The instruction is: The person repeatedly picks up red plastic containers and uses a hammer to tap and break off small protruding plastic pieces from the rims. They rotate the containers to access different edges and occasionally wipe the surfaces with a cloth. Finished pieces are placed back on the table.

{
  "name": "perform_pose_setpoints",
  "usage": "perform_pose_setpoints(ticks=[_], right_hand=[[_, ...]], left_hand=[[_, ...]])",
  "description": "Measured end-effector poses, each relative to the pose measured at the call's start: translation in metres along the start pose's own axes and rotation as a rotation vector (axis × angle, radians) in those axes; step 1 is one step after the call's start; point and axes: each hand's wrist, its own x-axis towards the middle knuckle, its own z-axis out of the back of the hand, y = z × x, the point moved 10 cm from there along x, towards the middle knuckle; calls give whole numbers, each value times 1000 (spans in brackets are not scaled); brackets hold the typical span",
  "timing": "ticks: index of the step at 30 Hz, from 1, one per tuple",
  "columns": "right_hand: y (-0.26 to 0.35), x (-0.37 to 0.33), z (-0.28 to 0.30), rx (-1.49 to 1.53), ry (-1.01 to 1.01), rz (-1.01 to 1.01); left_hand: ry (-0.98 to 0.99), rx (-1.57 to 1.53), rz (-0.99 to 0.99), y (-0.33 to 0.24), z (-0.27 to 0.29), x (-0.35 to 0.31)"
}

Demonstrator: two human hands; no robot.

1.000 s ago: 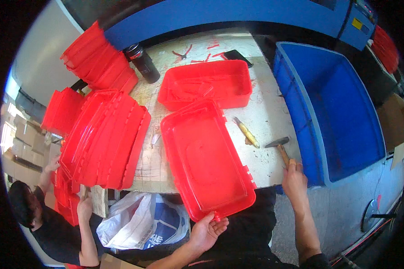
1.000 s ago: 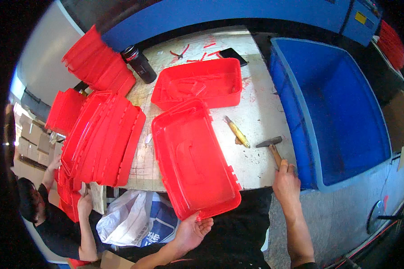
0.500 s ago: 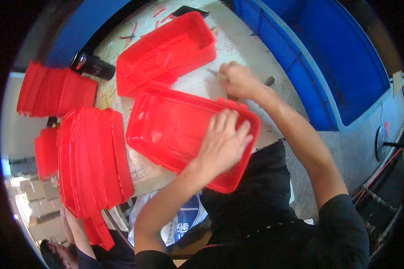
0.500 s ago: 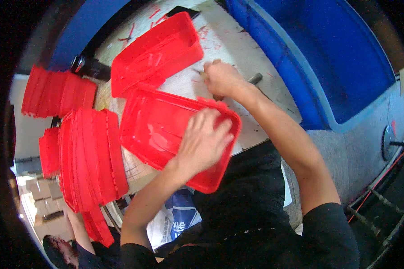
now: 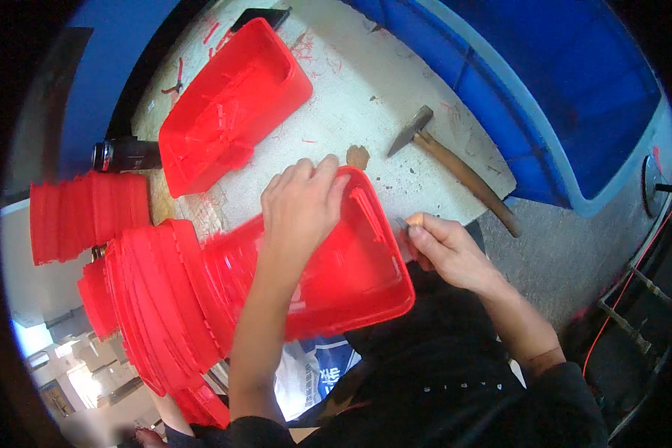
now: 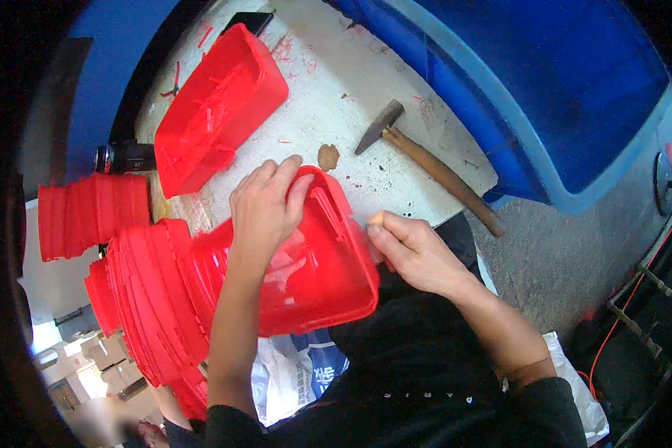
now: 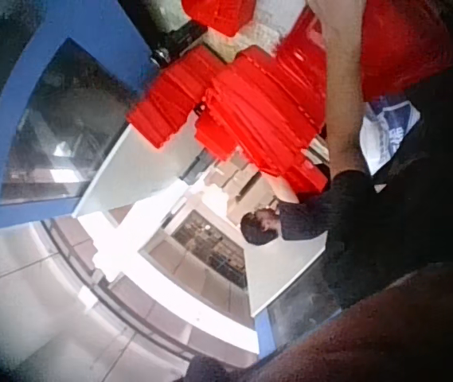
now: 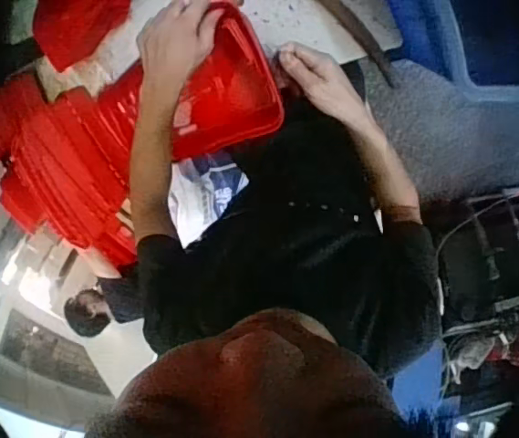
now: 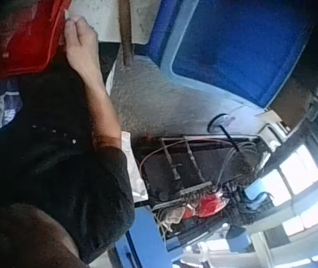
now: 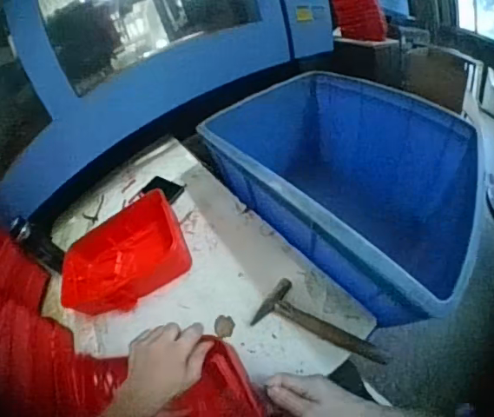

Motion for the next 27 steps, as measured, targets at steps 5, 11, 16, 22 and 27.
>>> perform_pose_setpoints(ticks=[5, 11, 16, 22, 27], right_hand=[[8, 21, 0, -84, -62, -29], [13, 38, -4, -68, -11, -95], [15, 42, -5, -90, 40, -183], [16, 33, -7, -120, 79, -202], [16, 20, -5, -167, 115, -240]], left_hand=[[-84, 15, 144, 10, -2, -16], [-162, 47, 154, 7, 0, -19], [-171, 16, 156, 11, -2, -20], [-176, 54, 126, 9, -4, -21], [-187, 34, 119, 6, -3, -22]])
